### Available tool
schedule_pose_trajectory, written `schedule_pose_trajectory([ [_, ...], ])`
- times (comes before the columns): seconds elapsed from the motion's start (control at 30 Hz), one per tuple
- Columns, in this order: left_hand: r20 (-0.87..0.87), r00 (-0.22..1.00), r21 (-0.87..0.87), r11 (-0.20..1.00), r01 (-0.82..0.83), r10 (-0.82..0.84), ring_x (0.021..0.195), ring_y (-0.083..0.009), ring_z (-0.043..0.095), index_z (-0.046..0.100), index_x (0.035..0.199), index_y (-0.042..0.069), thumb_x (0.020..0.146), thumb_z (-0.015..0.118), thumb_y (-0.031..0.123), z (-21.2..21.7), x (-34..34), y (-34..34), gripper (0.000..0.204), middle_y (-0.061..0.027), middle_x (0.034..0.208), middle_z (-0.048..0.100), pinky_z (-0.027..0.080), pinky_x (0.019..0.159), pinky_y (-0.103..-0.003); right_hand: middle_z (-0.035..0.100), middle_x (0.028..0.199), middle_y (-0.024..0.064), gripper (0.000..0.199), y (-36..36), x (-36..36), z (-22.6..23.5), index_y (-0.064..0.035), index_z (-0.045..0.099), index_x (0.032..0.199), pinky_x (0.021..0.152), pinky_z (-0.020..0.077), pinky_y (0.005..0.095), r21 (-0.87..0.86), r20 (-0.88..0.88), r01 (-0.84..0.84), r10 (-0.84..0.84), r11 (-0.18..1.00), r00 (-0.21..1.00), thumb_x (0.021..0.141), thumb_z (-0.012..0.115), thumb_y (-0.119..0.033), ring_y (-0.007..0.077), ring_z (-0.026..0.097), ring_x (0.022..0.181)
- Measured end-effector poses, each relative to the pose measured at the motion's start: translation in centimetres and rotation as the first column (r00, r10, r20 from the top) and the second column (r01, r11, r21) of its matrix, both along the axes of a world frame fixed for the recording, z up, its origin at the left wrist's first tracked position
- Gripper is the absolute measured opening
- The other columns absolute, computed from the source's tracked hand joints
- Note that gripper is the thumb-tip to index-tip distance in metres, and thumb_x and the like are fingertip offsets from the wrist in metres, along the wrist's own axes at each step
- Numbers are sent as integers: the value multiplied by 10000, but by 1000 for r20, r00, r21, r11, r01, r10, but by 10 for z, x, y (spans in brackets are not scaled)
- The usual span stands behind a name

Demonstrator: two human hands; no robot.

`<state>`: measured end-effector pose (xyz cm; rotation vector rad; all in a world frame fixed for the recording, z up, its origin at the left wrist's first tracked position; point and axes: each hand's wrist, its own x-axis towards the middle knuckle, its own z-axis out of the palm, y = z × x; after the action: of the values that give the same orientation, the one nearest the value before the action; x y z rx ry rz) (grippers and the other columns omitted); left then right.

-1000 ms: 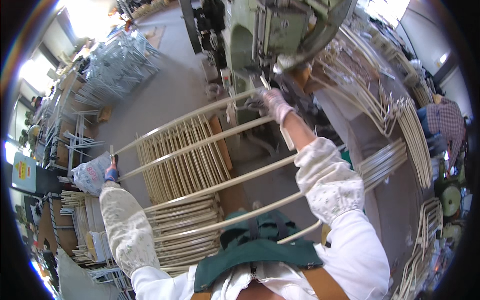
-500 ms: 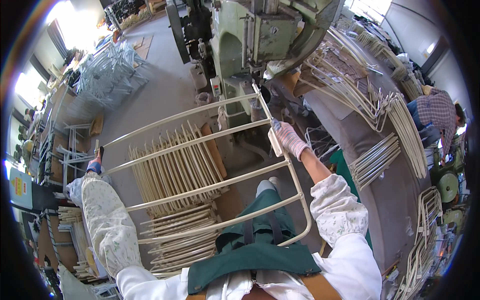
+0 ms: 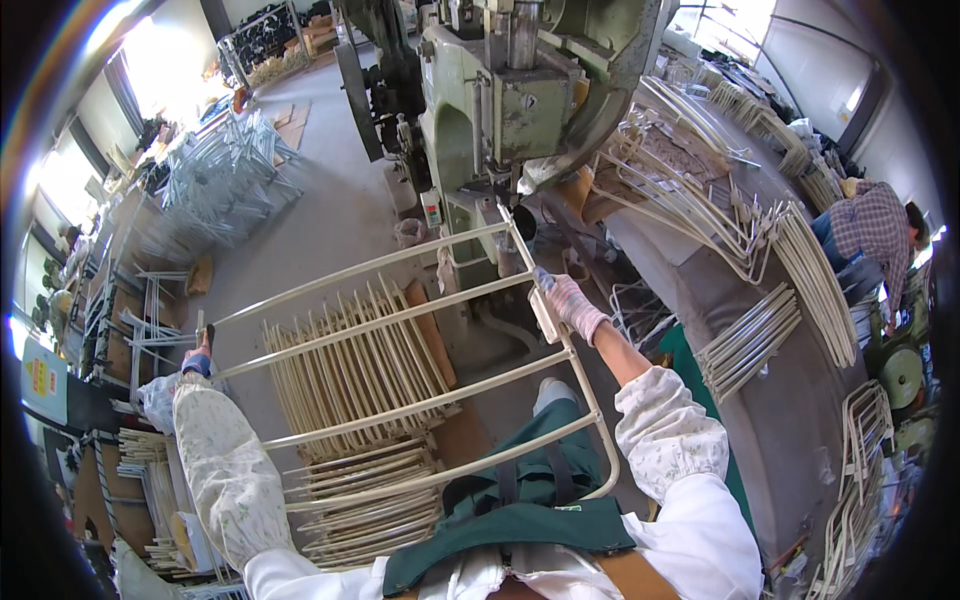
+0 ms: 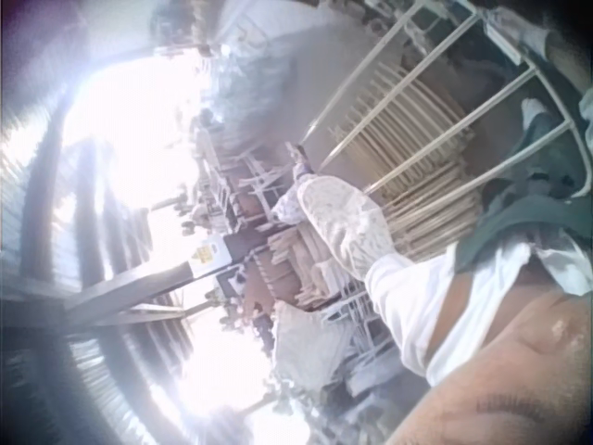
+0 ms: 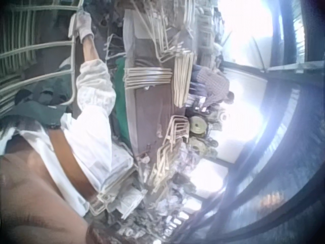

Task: The person repeatedly picks up metal frame components, aligns them under a press machine, and secures joints. Finished frames are stacked on the floor. The person handles multiple frames one at a time throughout the clip.

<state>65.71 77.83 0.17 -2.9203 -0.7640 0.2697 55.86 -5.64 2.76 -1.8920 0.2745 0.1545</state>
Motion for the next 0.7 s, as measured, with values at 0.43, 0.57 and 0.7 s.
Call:
schedule_pose_trajectory([
  [0.43,-286,932,233,928,291,-221,783,-330,637,-140,1374,138,817,424,120,-35,18,35,792,-190,872,637,440,794,-440,567,602,37,482,-18,3,-7,-27,599,738,489,432,299,30,22,-71,70,997,997,876,446,-462,121,517,514],
  [0.57,-137,990,388,917,95,-45,805,-309,633,80,1389,246,862,431,214,52,-57,147,635,-201,910,625,505,705,-392,539,597,-5,420,24,26,-23,-41,594,743,521,416,273,80,128,-199,188,977,974,893,450,-406,83,487,553],
  [0.7,-273,956,151,976,155,-110,913,-290,600,94,1396,161,785,546,145,-54,26,-29,760,-196,1104,548,479,769,-383,525,594,-22,393,-28,-9,-4,-48,591,738,505,410,273,-25,95,-27,29,999,995,897,455,-381,81,473,530],
])
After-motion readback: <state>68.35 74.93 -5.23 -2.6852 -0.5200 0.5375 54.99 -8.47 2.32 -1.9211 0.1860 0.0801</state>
